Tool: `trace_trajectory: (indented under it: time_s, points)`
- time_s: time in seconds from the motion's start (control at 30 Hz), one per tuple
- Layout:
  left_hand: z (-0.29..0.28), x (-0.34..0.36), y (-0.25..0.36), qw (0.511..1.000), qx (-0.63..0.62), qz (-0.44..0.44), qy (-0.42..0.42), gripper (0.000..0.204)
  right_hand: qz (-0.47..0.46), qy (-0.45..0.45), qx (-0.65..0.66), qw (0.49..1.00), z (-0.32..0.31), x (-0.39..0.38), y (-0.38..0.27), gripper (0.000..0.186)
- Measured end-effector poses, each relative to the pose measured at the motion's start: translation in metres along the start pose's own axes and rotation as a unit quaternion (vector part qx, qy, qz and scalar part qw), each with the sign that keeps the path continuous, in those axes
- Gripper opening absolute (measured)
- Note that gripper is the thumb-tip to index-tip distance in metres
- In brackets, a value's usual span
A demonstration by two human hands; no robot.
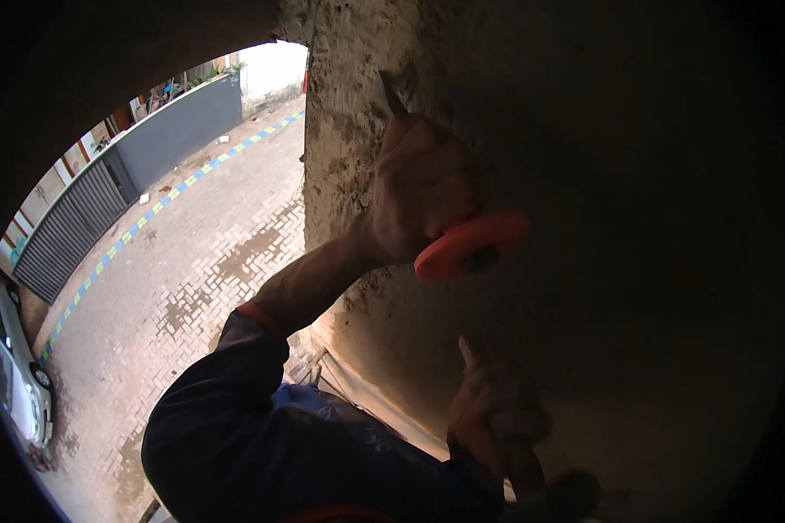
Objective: The person uses a trowel to apply and smooth plaster onto a vertical wall surface. They repeatedly scoop material and spread it across the wall, occasionally using a straight edge to level the surface. The task involves standing on a wooden scaffold to reach the work area.
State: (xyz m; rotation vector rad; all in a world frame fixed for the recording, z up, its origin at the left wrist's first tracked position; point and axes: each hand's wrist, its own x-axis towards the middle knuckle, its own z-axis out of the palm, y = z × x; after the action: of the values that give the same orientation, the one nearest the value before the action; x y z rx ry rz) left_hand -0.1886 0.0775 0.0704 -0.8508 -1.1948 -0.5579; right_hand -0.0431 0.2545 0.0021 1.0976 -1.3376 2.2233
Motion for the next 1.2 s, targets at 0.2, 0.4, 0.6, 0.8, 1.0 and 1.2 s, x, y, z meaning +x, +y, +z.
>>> trace_trajectory:
  time_s: [0.2, 0.4, 0.6, 0.8, 1.0, 1.2]
  points:
    - [-0.029, -0.016, -0.051, 0.995, 0.083, -0.057, 0.016, 0.025, 0.218, -0.022, -0.467, 0.857, -0.067, -0.012, 0.078, 0.033]
    - [-0.023, 0.03, -0.01, 0.997, -0.048, -0.055, -0.006, 0.031, 0.104, 0.054, -0.232, 0.966, -0.002, 0.022, 0.042, 0.031]
    - [-0.007, 0.033, -0.001, 0.999, -0.048, -0.007, 0.002, 0.034, 0.012, 0.079, -0.114, 0.99, -0.003, 0.011, 0.01, 0.027]
    - [0.006, 0.034, 0.001, 0.999, -0.023, 0.031, -0.005, 0.033, -0.072, 0.065, -0.093, 0.991, -0.016, 0.0, -0.009, 0.034]
    - [0.011, 0.035, 0.016, 0.999, -0.005, -0.029, -0.021, 0.013, -0.176, 0.021, -0.136, 0.975, -0.03, -0.014, -0.03, 0.052]
    - [0.026, 0.042, 0.013, 1.0, -0.005, 0.014, 0.024, 0.031, -0.285, 0.021, -0.079, 0.955, 0.005, -0.006, -0.038, 0.05]
